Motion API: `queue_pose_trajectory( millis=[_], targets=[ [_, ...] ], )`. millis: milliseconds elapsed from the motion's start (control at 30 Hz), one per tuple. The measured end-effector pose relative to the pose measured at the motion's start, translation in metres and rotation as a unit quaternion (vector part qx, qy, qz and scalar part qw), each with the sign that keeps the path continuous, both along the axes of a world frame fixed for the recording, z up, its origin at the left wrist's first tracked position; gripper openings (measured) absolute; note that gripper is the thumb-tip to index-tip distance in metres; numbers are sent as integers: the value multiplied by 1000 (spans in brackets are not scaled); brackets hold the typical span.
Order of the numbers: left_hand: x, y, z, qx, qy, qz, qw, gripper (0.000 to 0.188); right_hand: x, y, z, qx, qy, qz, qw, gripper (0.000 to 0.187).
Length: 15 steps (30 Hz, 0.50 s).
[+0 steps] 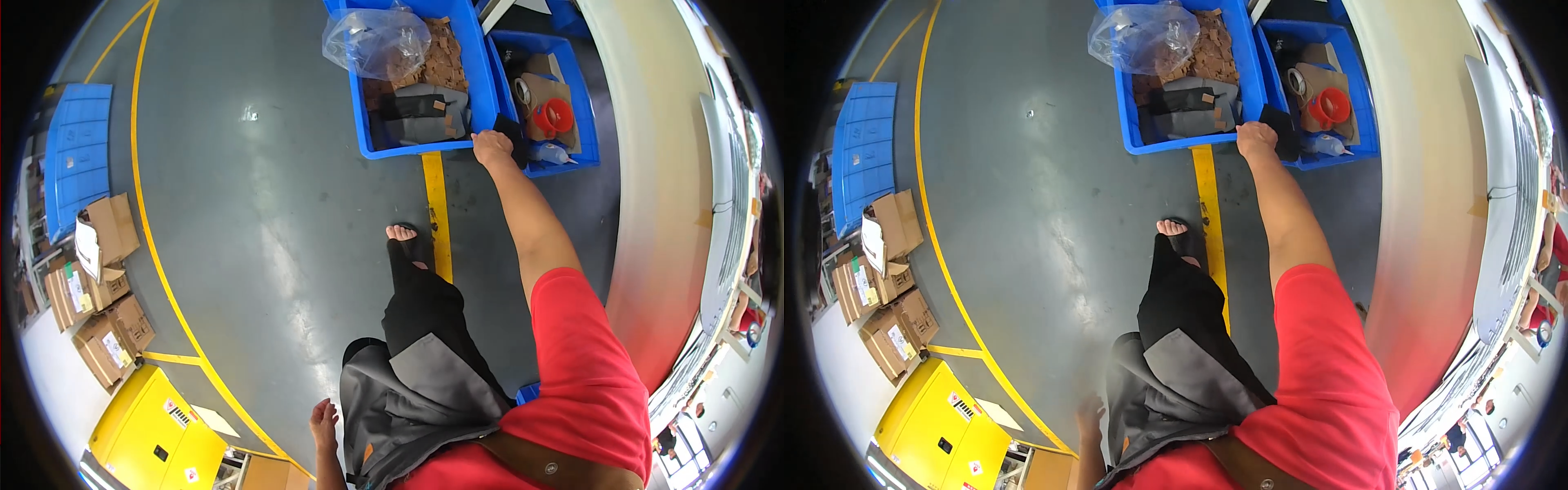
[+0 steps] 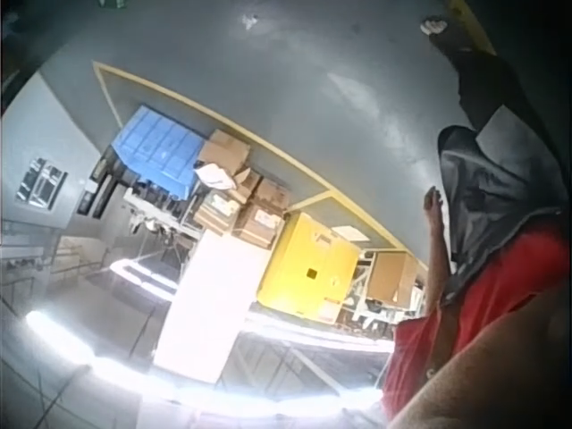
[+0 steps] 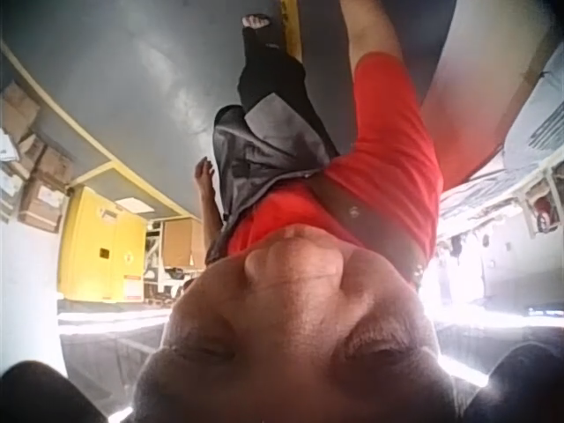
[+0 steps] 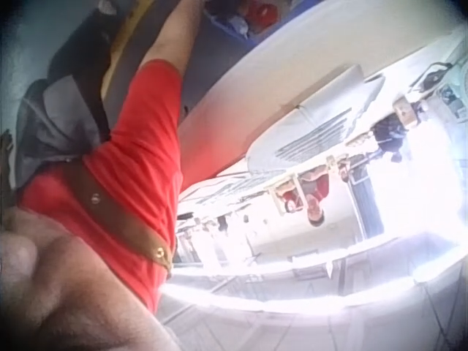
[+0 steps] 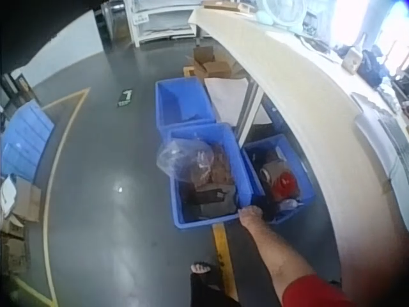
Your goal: Aligning, folding, and hammering leather components for assembly.
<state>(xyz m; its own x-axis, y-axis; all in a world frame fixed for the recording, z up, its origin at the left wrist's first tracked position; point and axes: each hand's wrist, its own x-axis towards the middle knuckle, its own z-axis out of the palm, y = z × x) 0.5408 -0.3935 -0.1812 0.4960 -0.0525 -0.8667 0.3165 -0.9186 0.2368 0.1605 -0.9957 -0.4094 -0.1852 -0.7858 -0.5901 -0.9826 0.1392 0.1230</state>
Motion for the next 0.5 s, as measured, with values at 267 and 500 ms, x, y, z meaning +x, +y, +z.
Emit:
queue_pose_trajectory(
  millis=[267,500],
  targets=[
    [3,12,35,17,28,-53,998,29,-1,61,65,-171,-96,10,981,42],
    [3,44,82,-78,49,-80,993,34,61,183,216,-420,-309,-141,841,7]
  ],
)
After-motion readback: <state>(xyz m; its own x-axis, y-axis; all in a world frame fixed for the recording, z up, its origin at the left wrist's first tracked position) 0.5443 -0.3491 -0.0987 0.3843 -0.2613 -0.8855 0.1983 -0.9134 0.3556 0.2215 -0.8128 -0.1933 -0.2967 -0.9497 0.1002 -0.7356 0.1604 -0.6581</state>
